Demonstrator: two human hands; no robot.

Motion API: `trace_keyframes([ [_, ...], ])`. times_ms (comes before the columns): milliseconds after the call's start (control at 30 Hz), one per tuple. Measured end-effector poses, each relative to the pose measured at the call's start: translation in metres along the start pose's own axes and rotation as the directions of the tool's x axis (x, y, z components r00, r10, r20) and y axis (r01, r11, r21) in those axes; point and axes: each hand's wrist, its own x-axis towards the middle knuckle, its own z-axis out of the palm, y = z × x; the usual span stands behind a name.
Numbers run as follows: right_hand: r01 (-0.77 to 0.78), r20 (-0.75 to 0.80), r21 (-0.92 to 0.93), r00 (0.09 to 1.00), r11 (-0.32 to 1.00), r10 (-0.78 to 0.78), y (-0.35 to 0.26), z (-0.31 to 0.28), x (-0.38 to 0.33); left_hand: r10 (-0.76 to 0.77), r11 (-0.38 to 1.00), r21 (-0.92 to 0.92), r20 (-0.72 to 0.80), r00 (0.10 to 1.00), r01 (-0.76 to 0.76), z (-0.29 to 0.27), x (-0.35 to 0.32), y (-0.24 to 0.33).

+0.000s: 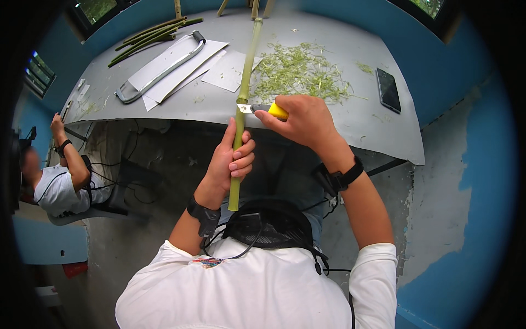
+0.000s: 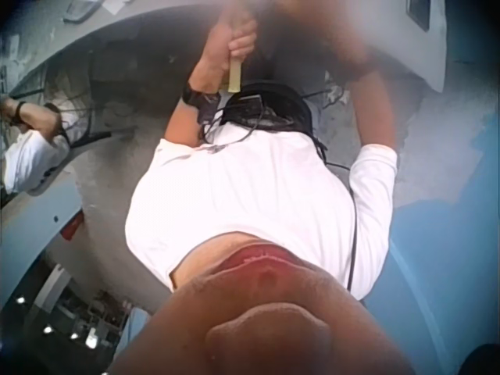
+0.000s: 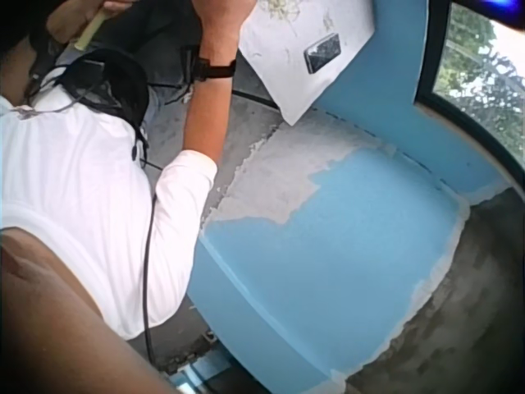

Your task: Stripping the outer layer of a bamboo or plant stalk using a utility knife.

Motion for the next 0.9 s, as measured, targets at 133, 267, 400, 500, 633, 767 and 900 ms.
trace_keyframes([
  [133, -0.008, 0.021, -0.013, 1.000, 1.000, 0.008, -0.001, 0.000, 0.002, 0.093, 0.985, 0.150, -0.027, 0.995, -0.088, 0.011, -0.002, -0.005],
  [267, -0.027, 0.036, -0.030, 0.999, 0.999, 0.028, 0.000, 0.000, 0.004, 0.131, 0.965, 0.237, -0.052, 0.990, -0.115, 0.014, 0.002, -0.008],
  [400, -0.026, -0.004, -0.072, 1.000, 0.997, 0.025, 0.001, 0.002, 0.004, 0.128, 0.957, 0.270, -0.066, 0.990, -0.106, 0.015, 0.003, -0.007],
  [500, -0.037, -0.026, -0.113, 0.999, 0.993, 0.034, -0.001, 0.004, 0.003, 0.110, 0.958, 0.274, -0.081, 0.991, -0.084, 0.016, 0.001, -0.004],
  [633, -0.126, -0.104, -0.100, 0.988, 0.987, 0.116, 0.001, 0.009, 0.001, 0.024, 0.981, 0.194, -0.052, 0.998, -0.013, 0.015, -0.006, 0.000],
  [767, -0.071, -0.173, -0.110, 0.984, 0.991, 0.051, 0.007, 0.011, -0.002, -0.006, 0.984, 0.175, -0.042, 0.999, 0.013, 0.011, -0.018, -0.005],
  [900, -0.077, -0.057, -0.052, 0.996, 0.996, 0.074, -0.001, 0.003, 0.001, 0.035, 0.990, 0.137, -0.043, 0.998, -0.029, 0.004, -0.010, 0.011],
])
